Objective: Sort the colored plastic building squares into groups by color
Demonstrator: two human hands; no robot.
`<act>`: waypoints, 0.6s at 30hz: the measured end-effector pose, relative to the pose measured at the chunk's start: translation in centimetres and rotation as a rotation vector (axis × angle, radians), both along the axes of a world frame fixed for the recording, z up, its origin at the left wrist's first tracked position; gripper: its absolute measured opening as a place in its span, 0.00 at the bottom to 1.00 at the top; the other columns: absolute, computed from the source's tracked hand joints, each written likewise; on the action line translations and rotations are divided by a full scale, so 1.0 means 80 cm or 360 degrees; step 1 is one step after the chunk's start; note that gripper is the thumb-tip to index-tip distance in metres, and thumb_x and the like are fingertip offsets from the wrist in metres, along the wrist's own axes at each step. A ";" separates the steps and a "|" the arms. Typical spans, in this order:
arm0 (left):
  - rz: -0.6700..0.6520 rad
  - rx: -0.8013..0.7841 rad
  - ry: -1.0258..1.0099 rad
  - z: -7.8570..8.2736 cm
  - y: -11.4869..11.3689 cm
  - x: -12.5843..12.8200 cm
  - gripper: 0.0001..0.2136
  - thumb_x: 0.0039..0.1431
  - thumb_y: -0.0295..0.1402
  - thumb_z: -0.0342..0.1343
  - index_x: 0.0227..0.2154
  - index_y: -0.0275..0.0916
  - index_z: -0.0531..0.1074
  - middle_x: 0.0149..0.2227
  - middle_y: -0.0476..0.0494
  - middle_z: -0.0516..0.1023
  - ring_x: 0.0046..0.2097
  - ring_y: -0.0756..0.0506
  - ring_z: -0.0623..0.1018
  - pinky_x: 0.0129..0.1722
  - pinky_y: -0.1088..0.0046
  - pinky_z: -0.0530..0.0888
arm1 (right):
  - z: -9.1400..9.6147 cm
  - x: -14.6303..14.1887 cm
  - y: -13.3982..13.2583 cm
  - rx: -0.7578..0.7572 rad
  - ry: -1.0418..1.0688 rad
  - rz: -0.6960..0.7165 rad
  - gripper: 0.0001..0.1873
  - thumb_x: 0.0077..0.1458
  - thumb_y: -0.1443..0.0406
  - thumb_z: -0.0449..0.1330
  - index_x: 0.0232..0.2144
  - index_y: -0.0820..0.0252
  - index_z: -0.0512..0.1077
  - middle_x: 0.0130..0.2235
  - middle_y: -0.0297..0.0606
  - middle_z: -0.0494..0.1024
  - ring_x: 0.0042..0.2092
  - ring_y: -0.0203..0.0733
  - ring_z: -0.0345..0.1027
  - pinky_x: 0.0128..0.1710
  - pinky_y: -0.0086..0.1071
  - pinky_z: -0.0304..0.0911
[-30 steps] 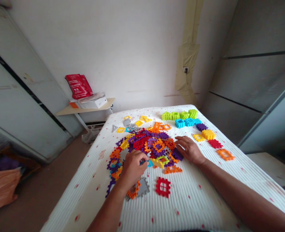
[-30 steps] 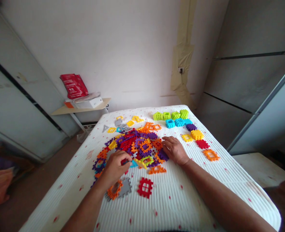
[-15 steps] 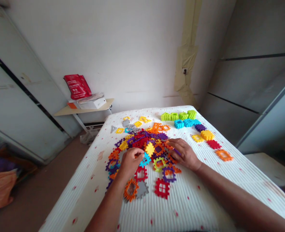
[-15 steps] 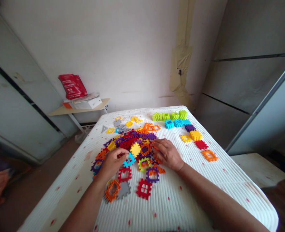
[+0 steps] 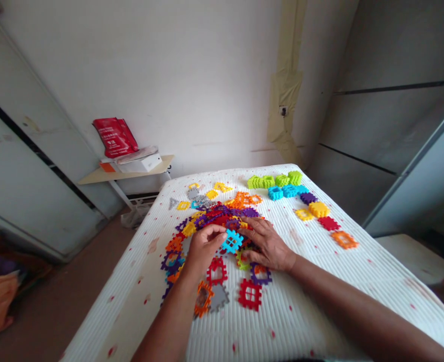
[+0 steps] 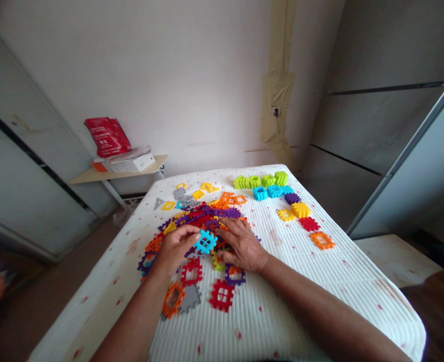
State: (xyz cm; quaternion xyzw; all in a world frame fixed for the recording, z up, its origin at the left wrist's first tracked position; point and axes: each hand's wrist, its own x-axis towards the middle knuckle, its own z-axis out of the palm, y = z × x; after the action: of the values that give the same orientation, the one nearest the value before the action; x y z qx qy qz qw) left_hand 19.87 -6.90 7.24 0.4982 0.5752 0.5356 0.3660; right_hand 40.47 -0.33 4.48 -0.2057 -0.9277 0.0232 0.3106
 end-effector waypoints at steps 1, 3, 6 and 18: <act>0.0032 0.0000 -0.0036 0.000 0.003 0.001 0.10 0.44 0.37 0.60 0.29 0.36 0.74 0.25 0.50 0.74 0.27 0.50 0.71 0.28 0.76 0.68 | 0.000 0.001 0.001 -0.0004 0.0081 0.0006 0.25 0.56 0.55 0.53 0.53 0.60 0.64 0.57 0.50 0.64 0.55 0.51 0.57 0.52 0.48 0.56; 0.0076 0.0014 -0.0073 0.001 0.009 0.003 0.11 0.43 0.37 0.60 0.29 0.36 0.74 0.24 0.50 0.74 0.26 0.51 0.71 0.28 0.76 0.68 | -0.001 0.003 0.001 -0.0026 0.0241 0.0007 0.21 0.58 0.58 0.53 0.51 0.59 0.64 0.51 0.47 0.69 0.52 0.47 0.61 0.50 0.45 0.58; 0.0144 0.0061 -0.0150 0.003 0.019 0.013 0.12 0.42 0.36 0.61 0.29 0.35 0.74 0.25 0.48 0.75 0.27 0.51 0.72 0.29 0.76 0.68 | -0.001 0.002 -0.001 -0.0059 0.0392 -0.0063 0.21 0.55 0.56 0.56 0.48 0.59 0.65 0.45 0.46 0.73 0.47 0.46 0.65 0.47 0.43 0.61; 0.0243 0.0227 -0.0271 -0.025 0.024 0.055 0.14 0.46 0.37 0.60 0.35 0.37 0.73 0.31 0.45 0.77 0.32 0.48 0.75 0.34 0.73 0.72 | 0.001 0.003 -0.006 -0.0065 0.0328 -0.0112 0.23 0.55 0.58 0.56 0.52 0.59 0.63 0.49 0.47 0.70 0.49 0.49 0.63 0.48 0.45 0.61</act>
State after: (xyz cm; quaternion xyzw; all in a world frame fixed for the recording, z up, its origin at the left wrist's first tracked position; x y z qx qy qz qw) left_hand 24.29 -4.96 5.20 0.4307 0.5387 0.6418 0.3353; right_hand 40.73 -0.84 4.55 -0.2410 -0.8823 0.0523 0.4008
